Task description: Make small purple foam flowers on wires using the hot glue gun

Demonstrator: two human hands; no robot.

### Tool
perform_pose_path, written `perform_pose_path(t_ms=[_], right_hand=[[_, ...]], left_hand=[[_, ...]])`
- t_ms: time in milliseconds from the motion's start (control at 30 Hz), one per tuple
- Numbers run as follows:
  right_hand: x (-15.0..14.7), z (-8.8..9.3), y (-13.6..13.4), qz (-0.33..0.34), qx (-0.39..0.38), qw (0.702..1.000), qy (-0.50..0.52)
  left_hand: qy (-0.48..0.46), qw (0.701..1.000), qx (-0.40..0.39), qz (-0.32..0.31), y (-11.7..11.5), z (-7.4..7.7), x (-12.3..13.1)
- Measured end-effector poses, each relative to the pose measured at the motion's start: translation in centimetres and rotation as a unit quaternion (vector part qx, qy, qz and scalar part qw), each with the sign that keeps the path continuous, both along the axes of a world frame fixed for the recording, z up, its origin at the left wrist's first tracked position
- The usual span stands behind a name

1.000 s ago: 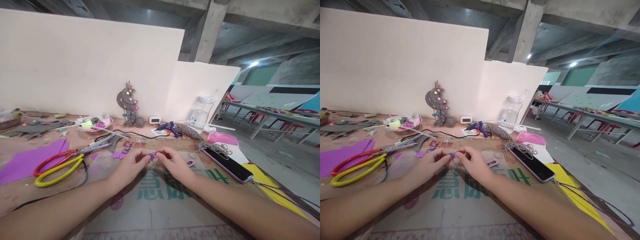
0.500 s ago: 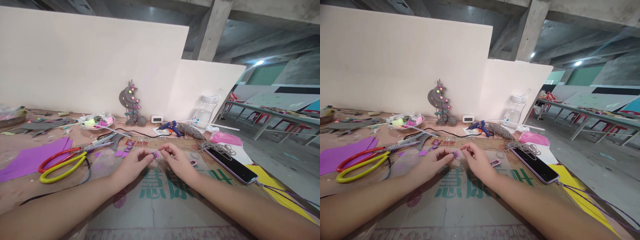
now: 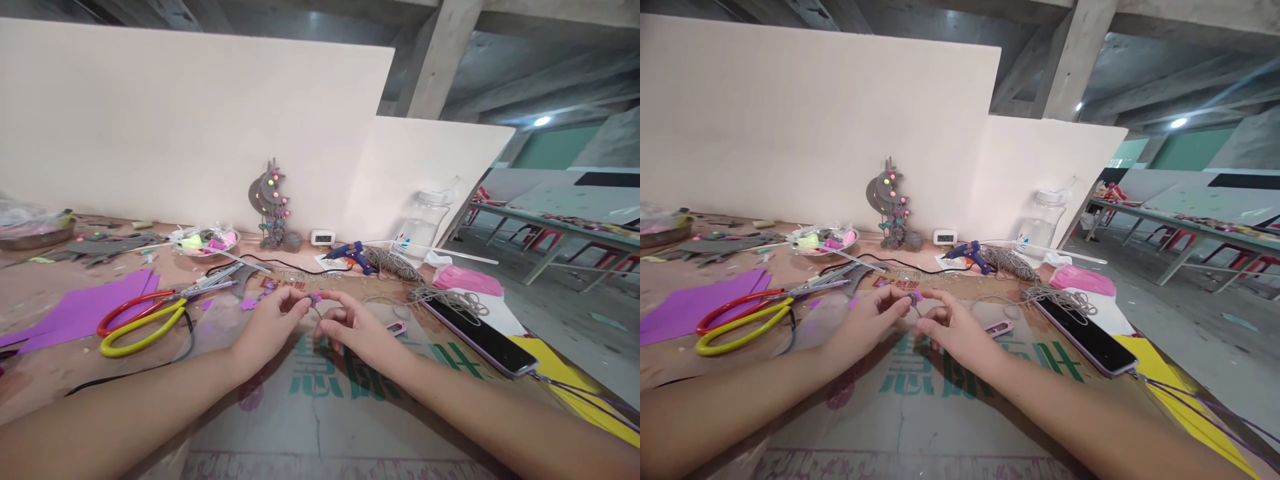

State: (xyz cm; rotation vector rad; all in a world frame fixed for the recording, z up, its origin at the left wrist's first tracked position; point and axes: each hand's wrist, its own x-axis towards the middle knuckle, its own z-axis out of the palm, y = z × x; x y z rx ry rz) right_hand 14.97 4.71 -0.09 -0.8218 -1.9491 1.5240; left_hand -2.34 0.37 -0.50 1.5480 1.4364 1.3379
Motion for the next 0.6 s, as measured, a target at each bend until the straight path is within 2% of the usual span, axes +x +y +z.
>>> perform_pose_path(t_ms=[167, 300, 367, 433, 500, 533, 600], right_hand=[[0.3, -0.2, 0.2, -0.056, 0.141, 0.987, -0.044], [0.5, -0.3, 0.9, -0.106, 0.185, 0.975, -0.061], [0.7, -0.1, 1.0, -0.125, 0.236, 0.961, -0.077], [1.0, 0.3, 0.5, -0.14, 0.332, 0.93, -0.068], [1.2, 0.8, -0.4, -0.105, 0.431, 0.895, -0.044], [1.2, 1.0, -0.9, -0.059, 0.463, 0.884, -0.037], [1.0, 1.2, -2.0, 0.061, 0.48, 0.874, -0.055]], left_hand=[[-0.004, 1.0, -0.013, 0.003, 0.3, -0.3, -0.2], [-0.005, 1.0, -0.018, -0.008, 0.3, -0.4, -0.1], [-0.008, 1.0, -0.021, -0.01, 0.3, -0.4, -0.1], [-0.021, 0.999, -0.024, -0.009, 0.4, -0.4, -0.1], [-0.042, 0.999, -0.025, -0.011, 0.5, -0.5, -0.1], [-0.051, 0.998, -0.025, -0.016, 0.5, -0.6, -0.1], [-0.067, 0.997, -0.016, -0.03, 0.5, -0.6, -0.1]])
